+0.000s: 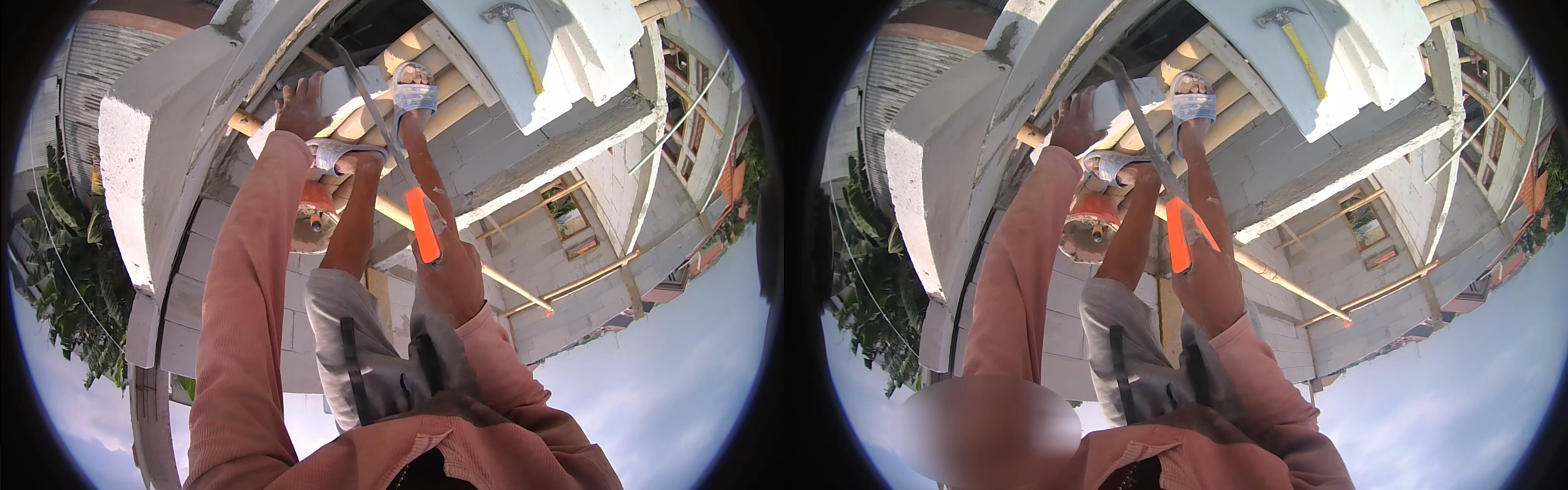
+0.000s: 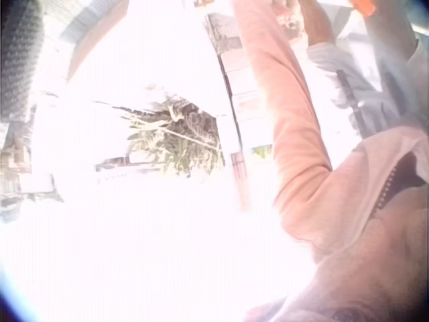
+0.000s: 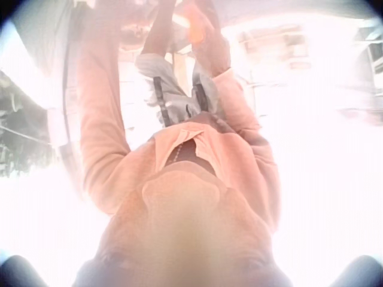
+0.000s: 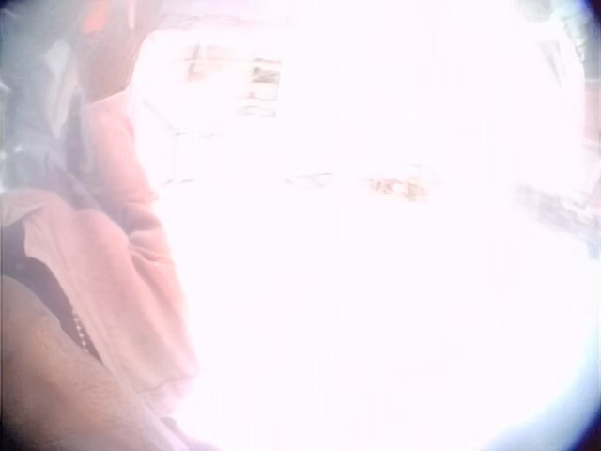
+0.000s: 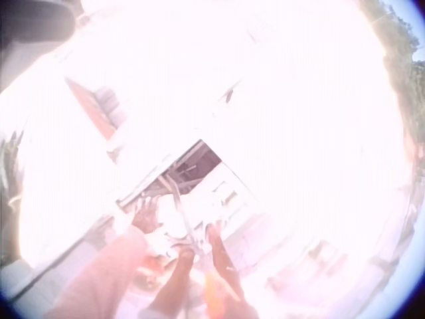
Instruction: The person places a block onto a wall, saws the end of a block, and then places the cut piece into a gap in the block wall.
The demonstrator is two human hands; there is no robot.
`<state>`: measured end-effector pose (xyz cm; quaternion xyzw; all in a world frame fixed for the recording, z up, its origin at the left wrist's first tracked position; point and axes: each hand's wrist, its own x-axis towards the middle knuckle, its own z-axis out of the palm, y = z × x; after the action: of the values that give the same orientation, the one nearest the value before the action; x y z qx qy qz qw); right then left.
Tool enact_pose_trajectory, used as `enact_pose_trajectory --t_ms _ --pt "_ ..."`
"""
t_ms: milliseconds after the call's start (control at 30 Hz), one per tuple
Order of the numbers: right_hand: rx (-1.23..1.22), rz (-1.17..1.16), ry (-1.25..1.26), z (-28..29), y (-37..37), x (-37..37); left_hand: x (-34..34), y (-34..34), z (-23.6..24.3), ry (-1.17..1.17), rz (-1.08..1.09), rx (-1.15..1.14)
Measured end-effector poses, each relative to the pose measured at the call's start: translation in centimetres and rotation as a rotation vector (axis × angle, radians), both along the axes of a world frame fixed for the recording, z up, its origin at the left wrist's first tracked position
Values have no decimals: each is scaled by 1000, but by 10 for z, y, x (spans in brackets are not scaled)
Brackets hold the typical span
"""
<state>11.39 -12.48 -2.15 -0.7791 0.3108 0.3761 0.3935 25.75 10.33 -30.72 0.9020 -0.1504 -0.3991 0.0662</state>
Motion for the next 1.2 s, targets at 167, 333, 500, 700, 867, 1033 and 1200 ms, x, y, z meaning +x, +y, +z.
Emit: enact_pose_trajectory --t_ms 167,333,500,700,867,1033,1200 --pt "18 -19 93 3 -27 -16 -4 -29 26 89 -158 54" --pt "101 -158 110 -4 -39 4 18 -38 22 185 -46 60" --pt "82 -27 80 6 -50 0 36 -31 5 316 84 -44" --pt "133 -87 67 19 -44 25 21 -14 -28 162 198 -83" --pt "99 10 125 -3 -47 26 19 -23 -38 180 277 -231" --pt "172 -75 133 -2 -53 21 15 -30 -26 86 251 -167" --pt "126 74 9 -59 -39 34 15 -5 -43 -17 237 -152"
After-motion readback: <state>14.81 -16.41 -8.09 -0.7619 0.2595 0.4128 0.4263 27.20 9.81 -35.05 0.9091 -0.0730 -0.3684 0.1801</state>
